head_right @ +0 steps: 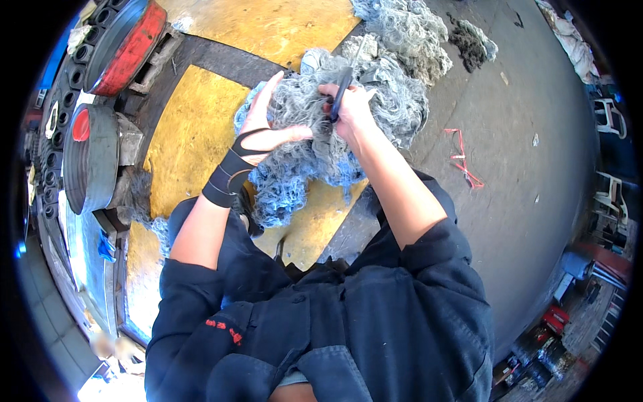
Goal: The person holds a large bunch of gray fibrous material and cuts small pieces from it using a pair of scissors.
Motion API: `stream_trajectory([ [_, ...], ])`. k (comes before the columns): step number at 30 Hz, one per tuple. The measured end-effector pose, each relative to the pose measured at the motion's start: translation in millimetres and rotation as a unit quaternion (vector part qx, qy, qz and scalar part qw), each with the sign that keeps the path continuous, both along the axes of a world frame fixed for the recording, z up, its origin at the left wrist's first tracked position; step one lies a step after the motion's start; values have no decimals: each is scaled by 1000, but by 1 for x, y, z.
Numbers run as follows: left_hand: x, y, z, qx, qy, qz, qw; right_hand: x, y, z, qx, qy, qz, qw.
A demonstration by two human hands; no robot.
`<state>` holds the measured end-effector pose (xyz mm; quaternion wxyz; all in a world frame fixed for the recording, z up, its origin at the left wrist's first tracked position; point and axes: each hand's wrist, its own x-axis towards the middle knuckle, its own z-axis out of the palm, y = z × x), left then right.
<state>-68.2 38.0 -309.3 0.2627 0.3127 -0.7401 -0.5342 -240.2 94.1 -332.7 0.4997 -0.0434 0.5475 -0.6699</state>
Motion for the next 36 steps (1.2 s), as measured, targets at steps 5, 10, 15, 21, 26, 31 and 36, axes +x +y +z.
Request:
stream_trajectory([
  [5, -5, -1, -27, -144, -130, 51, 980, 19, -3, 7, -38, -3, 92, 995],
  [10, 11, -38, -22, -34, -104, 87, 990, -6, -6, 2, 118, 361, 142, 914],
  [15, 23, -49, -15, 368, 167, 80, 911, 13, -3, 19, 47, 445, 161, 879],
  [21, 7, -42, -24, 257, 142, -40, 955, 45, -1, 9, 14, 526, 244, 815],
  [26, 20, -44, 9, 284, 163, 40, 944, 18, -7, 26, -1, 389, 181, 903],
  [31, 23, -41, -26, 136, -80, 4, 987, -26, 0, 25, -124, 137, 58, 981],
  [36, -8, 5, -64, 18, -23, -125, 992, -29, 6, 26, -208, -86, 87, 970],
])
